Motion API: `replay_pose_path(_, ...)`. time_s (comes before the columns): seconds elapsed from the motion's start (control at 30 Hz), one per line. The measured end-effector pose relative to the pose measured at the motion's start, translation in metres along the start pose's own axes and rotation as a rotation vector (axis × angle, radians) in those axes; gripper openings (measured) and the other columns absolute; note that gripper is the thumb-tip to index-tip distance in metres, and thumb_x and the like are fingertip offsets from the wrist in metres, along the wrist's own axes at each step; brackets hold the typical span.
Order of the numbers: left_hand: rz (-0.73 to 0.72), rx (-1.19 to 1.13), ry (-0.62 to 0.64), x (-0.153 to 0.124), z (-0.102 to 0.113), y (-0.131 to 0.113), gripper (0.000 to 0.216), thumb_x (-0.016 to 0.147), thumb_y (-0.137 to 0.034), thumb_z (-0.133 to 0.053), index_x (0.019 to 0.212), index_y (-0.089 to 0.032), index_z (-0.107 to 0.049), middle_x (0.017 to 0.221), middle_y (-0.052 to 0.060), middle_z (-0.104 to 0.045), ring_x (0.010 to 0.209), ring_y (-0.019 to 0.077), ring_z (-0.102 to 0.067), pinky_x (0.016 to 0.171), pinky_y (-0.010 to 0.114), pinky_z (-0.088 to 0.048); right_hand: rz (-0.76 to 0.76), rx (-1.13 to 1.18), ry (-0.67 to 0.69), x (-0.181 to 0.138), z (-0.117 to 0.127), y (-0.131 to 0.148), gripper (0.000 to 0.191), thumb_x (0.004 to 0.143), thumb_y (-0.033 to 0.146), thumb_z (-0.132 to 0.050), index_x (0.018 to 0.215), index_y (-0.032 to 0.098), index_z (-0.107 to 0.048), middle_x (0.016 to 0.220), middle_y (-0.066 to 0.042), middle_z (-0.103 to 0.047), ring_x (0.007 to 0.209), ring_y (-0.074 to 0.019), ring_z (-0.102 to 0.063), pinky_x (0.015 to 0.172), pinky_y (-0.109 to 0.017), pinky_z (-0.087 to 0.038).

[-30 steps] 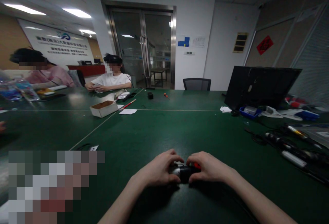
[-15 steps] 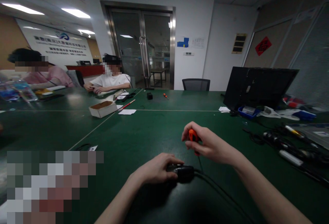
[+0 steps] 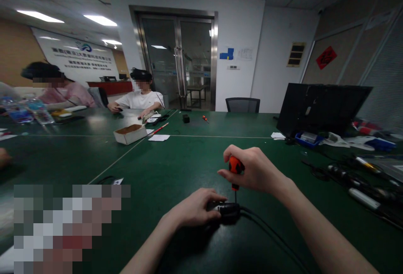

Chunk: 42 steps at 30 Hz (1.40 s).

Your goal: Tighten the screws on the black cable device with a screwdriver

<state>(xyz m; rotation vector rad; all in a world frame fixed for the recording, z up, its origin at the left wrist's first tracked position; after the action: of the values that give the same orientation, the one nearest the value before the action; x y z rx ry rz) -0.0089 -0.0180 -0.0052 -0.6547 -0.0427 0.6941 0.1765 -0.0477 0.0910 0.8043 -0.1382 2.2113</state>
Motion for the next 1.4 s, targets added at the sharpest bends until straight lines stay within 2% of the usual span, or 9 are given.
replay_pose_path(0.13, -0.011, -0.007, -0.016, 0.0, 0.001, -0.001, 0.04, 0.085, -0.031, -0.065, 0.124, -0.027, -0.072, 0.115, 0.006, -0.069, 0.101, 0.0269, -0.062, 0.089, 0.038, -0.048, 0.07, 0.087, -0.019, 0.003, -0.004, 0.003, 0.021, 0.092, 0.038, -0.068, 0.089, 0.021, -0.056, 0.064, 0.006, -0.054, 0.055, -0.0093, -0.049, 0.056, -0.022, -0.034)
replay_pose_path(0.27, 0.008, -0.019, -0.008, 0.001, -0.002, 0.004, 0.046, 0.085, -0.032, -0.064, 0.131, -0.028, -0.069, 0.118, 0.006, -0.068, 0.102, 0.0262, -0.061, 0.091, 0.038, -0.048, 0.073, 0.105, -0.04, 0.006, -0.008, 0.004, 0.02, 0.093, 0.035, -0.064, 0.084, 0.022, -0.052, 0.066, 0.005, -0.054, 0.054, -0.0088, -0.045, 0.054, -0.022, -0.033)
replay_pose_path(0.47, 0.001, -0.024, -0.017, 0.002, -0.002, 0.007, 0.046, 0.085, -0.032, -0.064, 0.131, -0.026, -0.069, 0.115, 0.006, -0.069, 0.102, 0.0258, -0.061, 0.092, 0.037, -0.047, 0.101, 0.149, -0.04, 0.006, -0.015, 0.006, 0.017, 0.091, 0.029, -0.064, 0.084, 0.022, -0.05, 0.065, 0.006, -0.052, 0.054, -0.0089, -0.043, 0.054, -0.021, -0.03)
replay_pose_path(0.6, -0.05, -0.054, 0.03, 0.002, -0.002, 0.004, 0.038, 0.089, -0.031, -0.059, 0.125, -0.026, -0.071, 0.11, 0.005, -0.069, 0.097, 0.0242, -0.062, 0.088, 0.035, -0.047, 0.085, 0.145, -0.007, 0.007, -0.017, 0.006, 0.018, 0.09, 0.029, -0.066, 0.085, 0.022, -0.05, 0.065, 0.006, -0.053, 0.054, -0.0091, -0.043, 0.054, -0.021, -0.031)
replay_pose_path(0.77, -0.038, -0.035, -0.006, 0.002, -0.001, 0.004, 0.032, 0.089, -0.033, -0.059, 0.117, -0.027, -0.073, 0.113, 0.005, -0.069, 0.103, 0.0254, -0.061, 0.09, 0.035, -0.046, 0.075, 0.136, -0.01, 0.007, -0.019, 0.005, 0.016, 0.09, 0.027, -0.065, 0.085, 0.023, -0.051, 0.065, 0.006, -0.053, 0.054, -0.0094, -0.044, 0.054, -0.021, -0.031)
replay_pose_path(1.0, -0.073, -0.079, 0.017, 0.002, 0.001, -0.001, 0.028, 0.092, -0.039, -0.058, 0.109, -0.026, -0.076, 0.108, 0.004, -0.069, 0.1, 0.0257, -0.061, 0.089, 0.035, -0.046, 0.075, 0.142, -0.013, 0.007, -0.027, 0.004, 0.012, 0.088, 0.024, -0.062, 0.084, 0.022, -0.051, 0.066, 0.005, -0.054, 0.055, -0.0098, -0.045, 0.054, -0.021, -0.032)
replay_pose_path(1.23, -0.073, -0.117, 0.033, 0.003, 0.001, -0.001, 0.027, 0.091, -0.029, -0.057, 0.111, -0.025, -0.075, 0.115, 0.004, -0.068, 0.105, 0.025, -0.061, 0.092, 0.036, -0.044, 0.079, 0.144, -0.028, 0.007, -0.03, 0.002, 0.012, 0.087, 0.022, -0.061, 0.084, 0.022, -0.05, 0.066, 0.005, -0.052, 0.055, -0.0098, -0.043, 0.054, -0.021, -0.031)
replay_pose_path(1.4, -0.042, -0.125, 0.048, 0.002, 0.001, -0.001, 0.028, 0.092, -0.029, -0.057, 0.112, -0.024, -0.075, 0.118, 0.005, -0.066, 0.106, 0.0257, -0.06, 0.093, 0.036, -0.043, 0.069, 0.133, 0.001, 0.007, -0.032, 0.001, 0.012, 0.086, 0.021, -0.062, 0.084, 0.022, -0.05, 0.067, 0.005, -0.053, 0.056, -0.0101, -0.044, 0.055, -0.021, -0.031)
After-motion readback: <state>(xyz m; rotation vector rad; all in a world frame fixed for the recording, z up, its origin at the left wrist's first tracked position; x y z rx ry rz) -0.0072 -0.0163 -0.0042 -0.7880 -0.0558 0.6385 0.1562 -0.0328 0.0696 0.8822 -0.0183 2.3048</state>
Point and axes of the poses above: each hand's wrist, its own x-axis towards the middle knuckle, its own z-axis out of the back of the hand, y = z × x, the point moved 2 cm from there along x, towards the middle knuckle
